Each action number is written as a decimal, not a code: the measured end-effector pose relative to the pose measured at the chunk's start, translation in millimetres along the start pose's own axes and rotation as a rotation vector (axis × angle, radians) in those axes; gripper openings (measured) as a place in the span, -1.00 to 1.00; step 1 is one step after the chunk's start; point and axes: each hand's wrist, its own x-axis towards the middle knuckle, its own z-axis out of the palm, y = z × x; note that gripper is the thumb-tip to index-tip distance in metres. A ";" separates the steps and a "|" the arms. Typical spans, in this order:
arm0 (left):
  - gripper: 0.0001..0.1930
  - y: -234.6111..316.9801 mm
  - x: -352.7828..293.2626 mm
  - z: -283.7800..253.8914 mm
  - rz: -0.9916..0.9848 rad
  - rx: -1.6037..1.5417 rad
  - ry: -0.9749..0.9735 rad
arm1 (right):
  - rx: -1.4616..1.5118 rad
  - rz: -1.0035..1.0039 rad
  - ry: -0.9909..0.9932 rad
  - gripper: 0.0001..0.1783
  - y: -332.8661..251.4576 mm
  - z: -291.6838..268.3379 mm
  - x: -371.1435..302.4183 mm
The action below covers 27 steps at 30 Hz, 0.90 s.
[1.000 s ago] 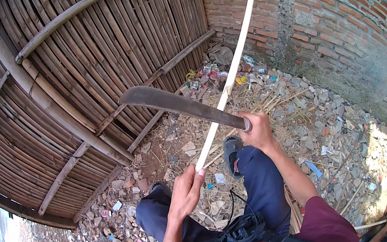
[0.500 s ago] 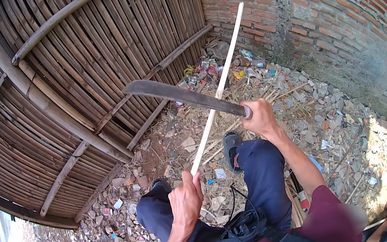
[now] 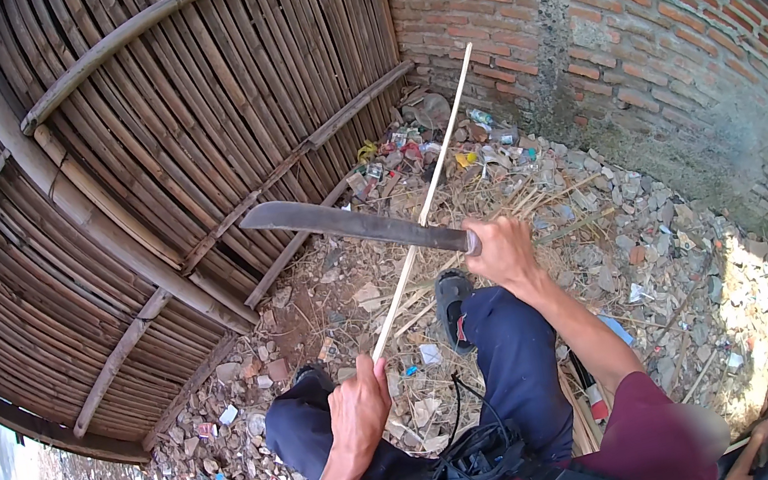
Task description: The person shaves and smooths a long bamboo strip using a small handheld blade while sitting on the ground.
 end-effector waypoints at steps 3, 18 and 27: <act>-0.72 -1.0 -10.2 -1.1 -0.022 -0.024 -0.031 | 0.015 0.010 -0.037 -0.62 -12.5 -1.3 -3.3; -0.75 4.4 4.9 5.4 -0.009 0.020 -0.006 | 0.327 0.025 -0.178 -0.72 -39.2 19.8 -27.4; -0.74 -8.2 -8.8 -4.6 0.008 0.055 -0.073 | -0.051 -0.125 -0.142 -0.89 -9.7 28.6 -11.2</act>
